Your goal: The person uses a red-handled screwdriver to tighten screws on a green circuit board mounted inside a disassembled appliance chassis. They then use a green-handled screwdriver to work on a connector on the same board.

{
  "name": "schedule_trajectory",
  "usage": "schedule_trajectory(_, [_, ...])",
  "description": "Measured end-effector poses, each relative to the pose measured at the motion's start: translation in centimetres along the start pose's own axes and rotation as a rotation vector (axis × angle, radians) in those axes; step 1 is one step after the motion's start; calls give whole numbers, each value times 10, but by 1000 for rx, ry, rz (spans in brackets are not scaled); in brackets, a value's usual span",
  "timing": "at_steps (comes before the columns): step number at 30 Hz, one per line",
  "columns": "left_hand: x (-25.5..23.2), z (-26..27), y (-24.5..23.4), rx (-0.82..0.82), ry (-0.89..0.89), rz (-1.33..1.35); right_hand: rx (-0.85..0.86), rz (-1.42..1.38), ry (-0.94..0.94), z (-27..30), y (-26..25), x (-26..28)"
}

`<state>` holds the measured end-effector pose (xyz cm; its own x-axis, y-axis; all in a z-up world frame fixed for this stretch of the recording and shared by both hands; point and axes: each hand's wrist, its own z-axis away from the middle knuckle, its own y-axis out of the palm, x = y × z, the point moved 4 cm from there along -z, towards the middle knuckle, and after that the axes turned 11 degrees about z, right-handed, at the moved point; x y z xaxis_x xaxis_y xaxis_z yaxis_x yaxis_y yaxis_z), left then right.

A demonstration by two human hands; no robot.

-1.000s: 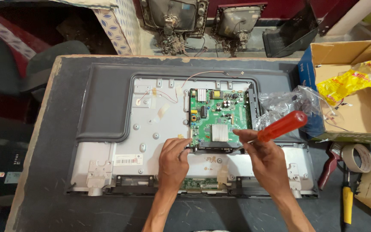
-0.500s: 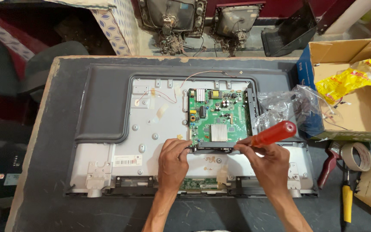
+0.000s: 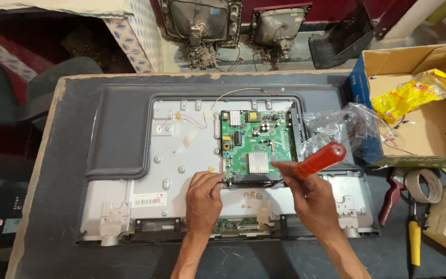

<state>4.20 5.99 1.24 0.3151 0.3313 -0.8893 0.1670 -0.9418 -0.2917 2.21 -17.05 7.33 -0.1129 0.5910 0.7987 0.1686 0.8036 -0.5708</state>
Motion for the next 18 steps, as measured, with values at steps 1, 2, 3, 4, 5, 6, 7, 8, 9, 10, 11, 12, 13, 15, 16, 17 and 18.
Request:
schedule_trajectory(1, [0, 0, 0, -3, 2, -2, -38, -3, -7, 1, -1, 0])
schedule_trajectory(2, [0, 0, 0, -5, 5, -3, -78, -5, -14, 2, 0, 0])
schedule_trajectory(3, [0, 0, 0, -5, 1, -5, -118, -7, -22, 3, -1, 0])
schedule_trajectory(4, [0, -1, 0, -3, -3, -6, -126, -23, -28, 2, -1, -1])
schedule_trajectory(5, [0, -1, 0, -2, -6, -7, -133, -38, -35, 1, 0, -1])
schedule_trajectory(6, [0, -1, 1, 0, -4, -6, -141, -54, -42, 0, 0, 0])
schedule_trajectory(7, [0, -2, 1, 3, -2, -6, -117, -19, -82, -1, -1, 3])
schedule_trajectory(8, [0, -2, 1, 6, -2, -6, -92, 15, -119, -1, -3, 5])
schedule_trajectory(9, [1, -2, 0, 4, -6, -10, -66, 50, -157, -1, -2, 8])
schedule_trajectory(10, [1, -1, 0, 4, -10, -13, -79, 53, -136, 0, -1, 7])
schedule_trajectory(11, [2, -1, 0, 3, -15, -15, -91, 56, -115, 2, 0, 7])
schedule_trajectory(12, [1, -1, 1, 5, -10, -20, -105, 60, -96, 3, 1, 5])
schedule_trajectory(13, [1, -1, 1, 6, -4, -25, -125, 33, -79, 5, 1, 3])
schedule_trajectory(15, [1, -1, 0, 8, -4, -31, -166, -26, -52, 6, 3, -2])
schedule_trajectory(16, [2, -1, 0, 11, -10, -31, -180, -31, -51, 7, 4, -4])
schedule_trajectory(17, [2, -2, 1, 14, -16, -31, -194, -36, -51, 7, 6, -6])
schedule_trajectory(18, [2, -2, 1, 13, -15, -34, -207, -41, -50, 8, 7, -7])
